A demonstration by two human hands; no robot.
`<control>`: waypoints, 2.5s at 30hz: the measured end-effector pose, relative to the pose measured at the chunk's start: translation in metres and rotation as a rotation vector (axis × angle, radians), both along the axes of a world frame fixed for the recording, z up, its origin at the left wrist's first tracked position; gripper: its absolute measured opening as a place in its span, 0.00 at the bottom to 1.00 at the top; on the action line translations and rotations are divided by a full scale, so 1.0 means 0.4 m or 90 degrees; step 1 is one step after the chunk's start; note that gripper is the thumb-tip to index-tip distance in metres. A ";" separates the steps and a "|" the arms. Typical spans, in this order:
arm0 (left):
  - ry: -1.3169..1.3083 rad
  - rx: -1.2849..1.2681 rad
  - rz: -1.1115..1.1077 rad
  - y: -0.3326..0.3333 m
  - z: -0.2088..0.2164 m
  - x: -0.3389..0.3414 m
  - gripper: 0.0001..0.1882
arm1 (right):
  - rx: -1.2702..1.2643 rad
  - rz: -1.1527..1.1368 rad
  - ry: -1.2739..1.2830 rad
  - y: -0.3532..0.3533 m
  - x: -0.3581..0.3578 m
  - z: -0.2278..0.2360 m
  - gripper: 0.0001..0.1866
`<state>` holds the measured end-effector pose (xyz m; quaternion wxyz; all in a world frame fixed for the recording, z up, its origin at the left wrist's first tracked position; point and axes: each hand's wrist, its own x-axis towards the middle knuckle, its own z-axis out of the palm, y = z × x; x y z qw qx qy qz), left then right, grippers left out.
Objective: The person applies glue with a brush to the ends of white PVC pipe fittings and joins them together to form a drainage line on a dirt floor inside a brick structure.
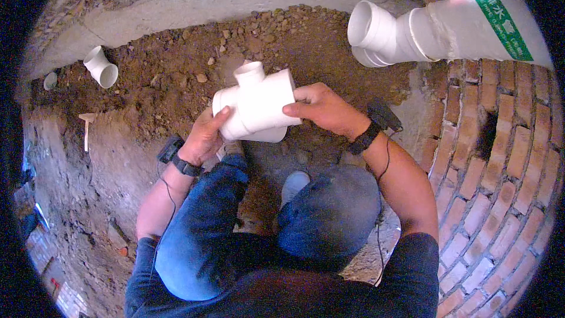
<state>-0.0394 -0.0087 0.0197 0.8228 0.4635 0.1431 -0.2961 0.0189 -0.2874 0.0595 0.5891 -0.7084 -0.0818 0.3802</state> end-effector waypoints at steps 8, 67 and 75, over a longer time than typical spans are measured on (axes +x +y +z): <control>0.029 0.032 0.097 0.028 -0.027 -0.011 0.27 | -0.031 0.184 -0.084 0.013 0.008 -0.092 0.14; 0.092 0.137 0.190 0.349 -0.129 -0.131 0.29 | -0.236 0.001 0.179 -0.119 -0.168 -0.418 0.26; 0.100 0.054 0.243 0.381 -0.136 -0.139 0.34 | -0.070 -0.198 0.319 0.041 -0.248 -0.525 0.28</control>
